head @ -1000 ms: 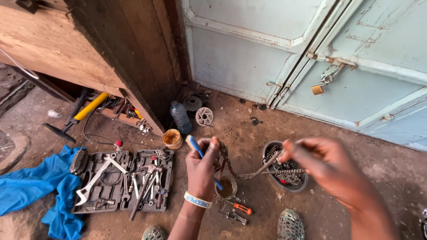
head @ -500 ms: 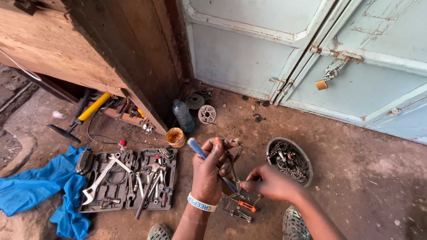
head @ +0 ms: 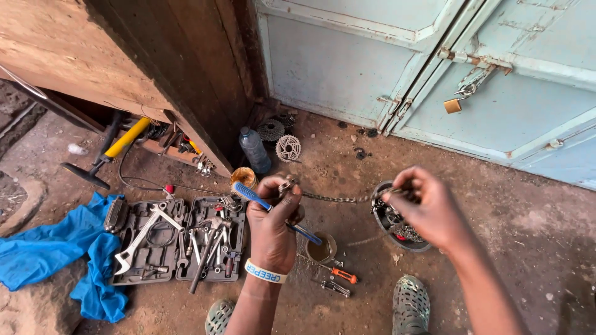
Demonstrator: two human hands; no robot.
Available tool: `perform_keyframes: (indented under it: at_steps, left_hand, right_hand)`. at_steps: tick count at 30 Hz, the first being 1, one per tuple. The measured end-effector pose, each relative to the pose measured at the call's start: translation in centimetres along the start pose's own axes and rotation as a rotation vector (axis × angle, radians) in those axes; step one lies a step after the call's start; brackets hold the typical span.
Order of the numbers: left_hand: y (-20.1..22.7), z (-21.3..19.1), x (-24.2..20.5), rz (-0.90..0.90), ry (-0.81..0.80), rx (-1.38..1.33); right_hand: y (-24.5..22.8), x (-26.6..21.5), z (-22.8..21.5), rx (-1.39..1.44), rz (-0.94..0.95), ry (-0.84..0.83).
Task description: The person cleans a bicycle chain by hand using a toothbrush and a liquid from a small container. They scrub the chain links and dip the brush into the container repeatedly.
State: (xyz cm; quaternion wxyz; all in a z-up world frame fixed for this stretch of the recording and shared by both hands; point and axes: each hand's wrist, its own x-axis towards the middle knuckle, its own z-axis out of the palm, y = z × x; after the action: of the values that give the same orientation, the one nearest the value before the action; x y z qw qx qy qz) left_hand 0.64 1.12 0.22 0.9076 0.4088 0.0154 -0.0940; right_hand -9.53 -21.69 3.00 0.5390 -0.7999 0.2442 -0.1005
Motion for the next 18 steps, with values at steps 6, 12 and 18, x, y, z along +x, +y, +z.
perform_keyframes:
  at_steps: [6,12,18]
  left_hand:
    - [-1.7,-1.3,0.2,-0.129,0.184,-0.076]
    - [-1.8,0.0,-0.9,-0.26,0.223,-0.174]
    - [-1.8,0.6,-1.7,-0.332,0.152,-0.237]
  right_hand:
    - [-6.6,-3.3,-2.5,0.411,-0.399,0.133]
    - [-8.1,-5.8,-4.5,0.698,-0.585,0.081]
    - [-8.5,-6.8,-4.0,0.689,-0.519,0.13]
